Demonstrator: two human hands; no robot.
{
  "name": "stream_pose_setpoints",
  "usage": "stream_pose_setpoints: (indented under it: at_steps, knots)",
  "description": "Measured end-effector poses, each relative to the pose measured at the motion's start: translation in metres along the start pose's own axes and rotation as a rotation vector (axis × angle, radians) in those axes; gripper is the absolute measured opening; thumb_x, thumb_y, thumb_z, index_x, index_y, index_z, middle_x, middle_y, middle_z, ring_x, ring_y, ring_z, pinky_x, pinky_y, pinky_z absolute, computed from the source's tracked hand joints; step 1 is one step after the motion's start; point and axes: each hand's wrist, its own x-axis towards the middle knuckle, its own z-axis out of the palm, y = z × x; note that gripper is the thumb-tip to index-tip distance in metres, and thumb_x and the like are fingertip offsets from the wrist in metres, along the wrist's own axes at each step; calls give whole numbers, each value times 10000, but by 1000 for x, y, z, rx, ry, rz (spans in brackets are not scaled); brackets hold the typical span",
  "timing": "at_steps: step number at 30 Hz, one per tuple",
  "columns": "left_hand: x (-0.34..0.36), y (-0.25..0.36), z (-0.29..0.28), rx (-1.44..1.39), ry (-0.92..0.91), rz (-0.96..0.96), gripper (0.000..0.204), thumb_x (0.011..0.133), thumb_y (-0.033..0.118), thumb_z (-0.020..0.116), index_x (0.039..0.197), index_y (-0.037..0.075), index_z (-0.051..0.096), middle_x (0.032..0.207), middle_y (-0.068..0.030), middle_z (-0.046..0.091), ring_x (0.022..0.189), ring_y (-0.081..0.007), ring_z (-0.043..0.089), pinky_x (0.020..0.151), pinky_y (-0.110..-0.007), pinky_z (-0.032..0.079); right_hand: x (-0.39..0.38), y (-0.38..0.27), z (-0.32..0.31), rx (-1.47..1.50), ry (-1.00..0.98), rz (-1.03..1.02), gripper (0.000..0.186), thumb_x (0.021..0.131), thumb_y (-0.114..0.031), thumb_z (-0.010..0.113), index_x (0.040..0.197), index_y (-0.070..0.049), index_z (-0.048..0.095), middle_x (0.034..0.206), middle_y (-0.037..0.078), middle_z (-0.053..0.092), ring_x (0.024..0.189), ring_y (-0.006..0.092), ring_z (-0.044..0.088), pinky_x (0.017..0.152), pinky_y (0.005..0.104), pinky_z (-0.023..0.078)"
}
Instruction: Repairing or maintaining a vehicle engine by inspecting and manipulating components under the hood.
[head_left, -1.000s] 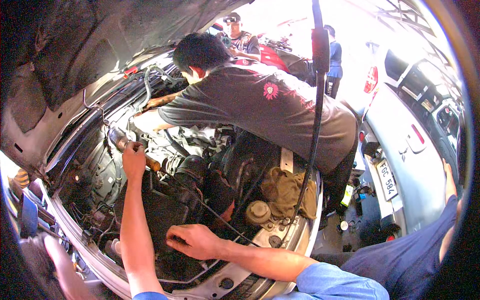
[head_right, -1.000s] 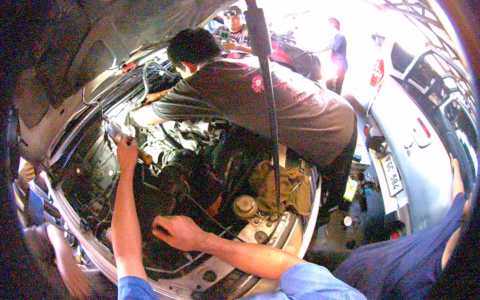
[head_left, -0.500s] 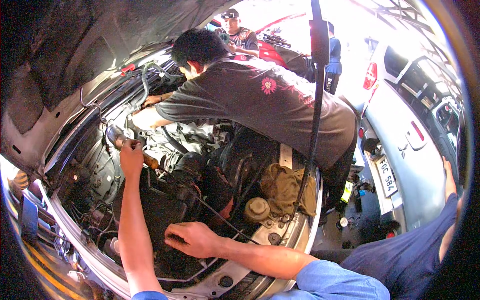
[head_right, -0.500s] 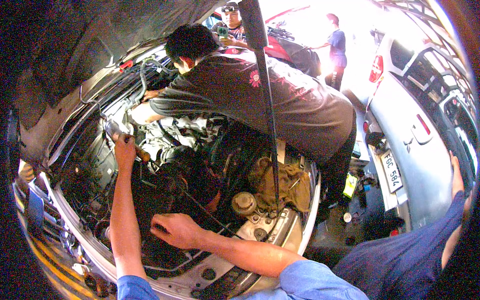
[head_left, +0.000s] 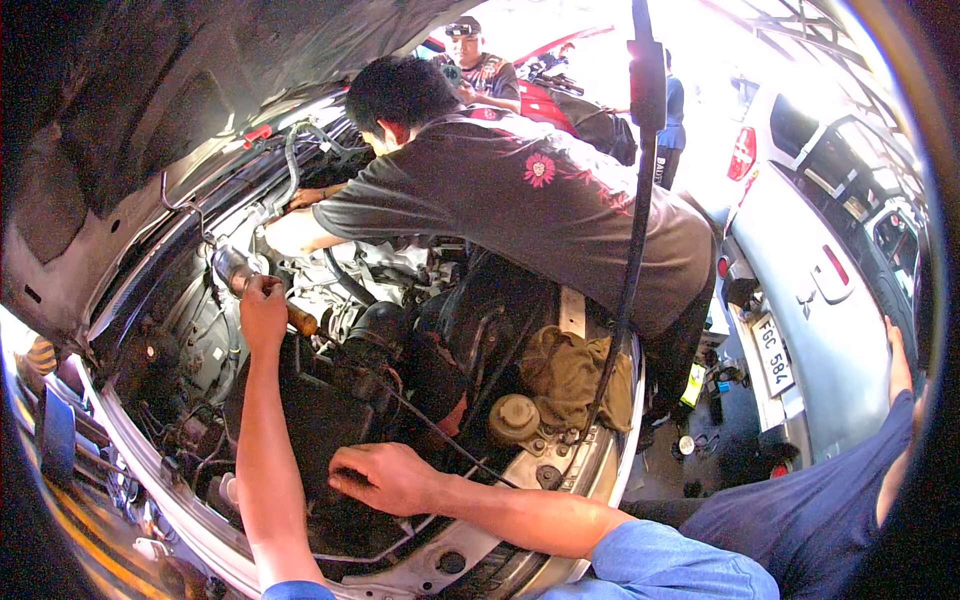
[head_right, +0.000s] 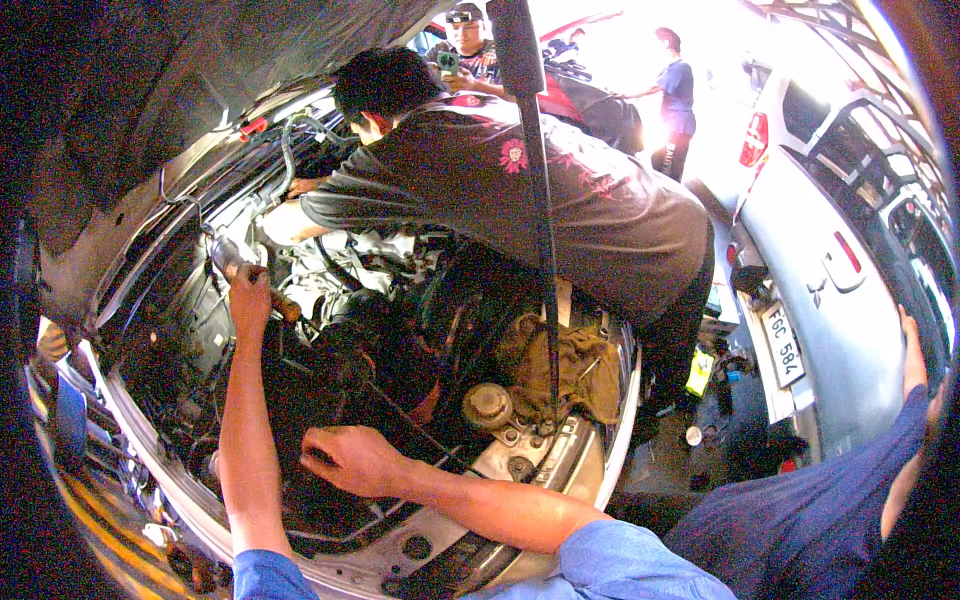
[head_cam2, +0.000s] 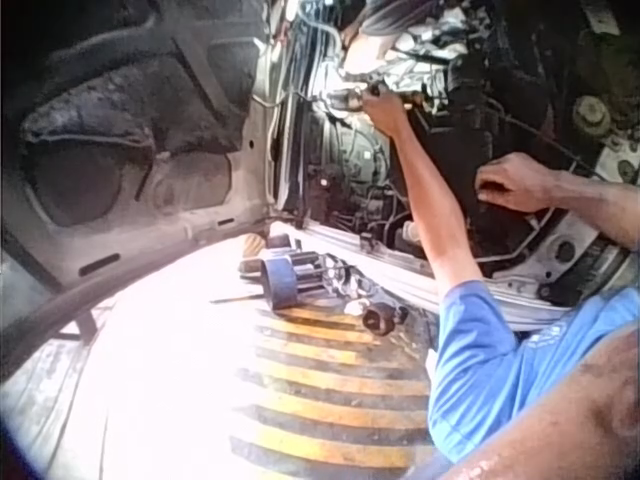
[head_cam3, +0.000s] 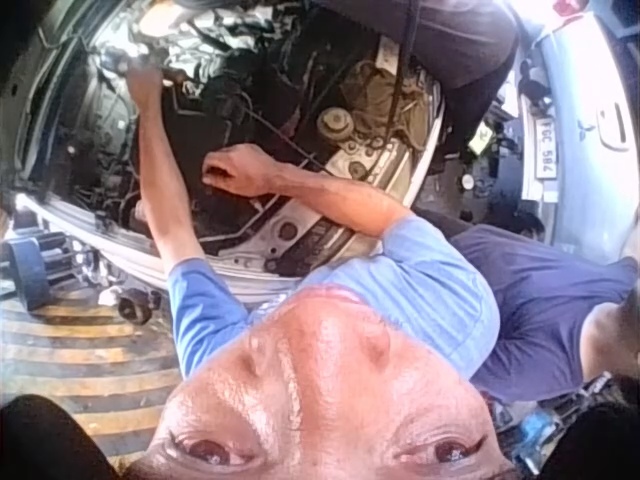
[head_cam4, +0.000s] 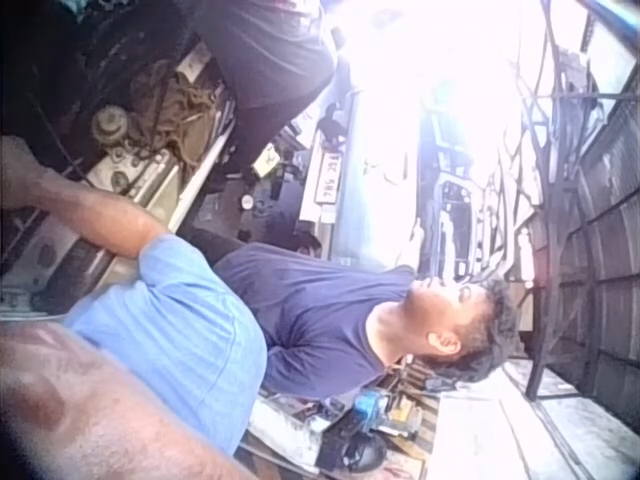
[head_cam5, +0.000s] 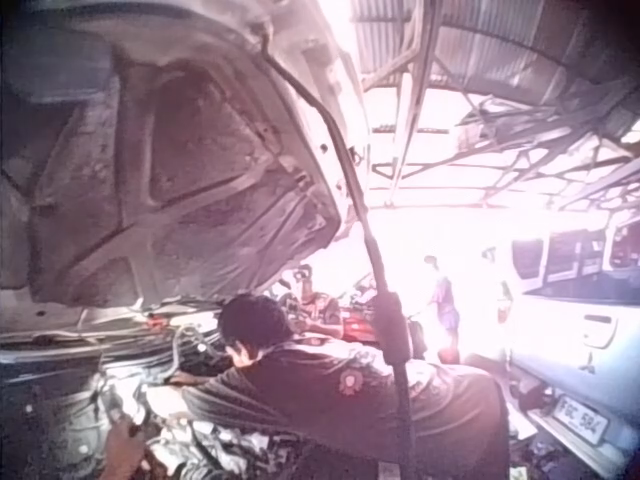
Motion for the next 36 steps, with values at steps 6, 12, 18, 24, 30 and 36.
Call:
stream_pose_setpoints:
  at_steps: [6, 12, 18, 24, 30, 36]
  knots:
    - [-1, 3, -2, 13, -40, -61, 235, 856, 188, 610, 1012, 19, 661, 980, -202, 691, 922, -383, 658, 823, -446, 502, 0, 1, 1, 9, -6, 2, 218, 939, -273, 590, 987, -60, 590, 887, 170, 654, 863, 383, 644, 718, 472, 513]
    - [1, 1, -1, 6, -21, -36, 229, 849, 201, 609, 978, 21, 669, 941, -201, 694, 890, -388, 660, 801, -452, 500, 1, 5, 4, -15, 9, -10, 205, 938, -249, 598, 986, -50, 589, 894, 157, 650, 860, 373, 643, 706, 459, 512]
    - [-2, 1, 1, 42, 48, 18, 221, 848, 192, 606, 972, 22, 674, 905, -203, 694, 869, -381, 662, 785, -445, 500, 1, 4, 3, -14, -17, 12, 203, 941, -249, 594, 977, -49, 582, 886, 151, 646, 849, 367, 642, 694, 459, 509]
    - [0, -2, 1, 11, 11, 11, 232, 846, 194, 597, 977, 19, 675, 925, -195, 700, 875, -366, 669, 798, -425, 507, 2, 1, 2, -21, -29, 22, 201, 942, -255, 591, 977, -57, 584, 887, 144, 647, 847, 365, 643, 696, 460, 508]
    - [2, -7, 4, 23, 39, 41, 234, 846, 203, 589, 964, 23, 682, 933, -186, 703, 875, -362, 669, 799, -424, 508, 1, 2, 3, -15, -20, 10, 202, 939, -258, 593, 984, -61, 588, 892, 147, 651, 853, 366, 643, 703, 461, 510]
    - [1, -4, 2, 8, 9, -5, 230, 841, 211, 590, 948, 33, 689, 939, -182, 704, 877, -365, 667, 798, -434, 505, 1, 2, 3, -15, -13, 9, 197, 936, -257, 598, 986, -66, 589, 889, 150, 652, 861, 366, 645, 707, 461, 510]
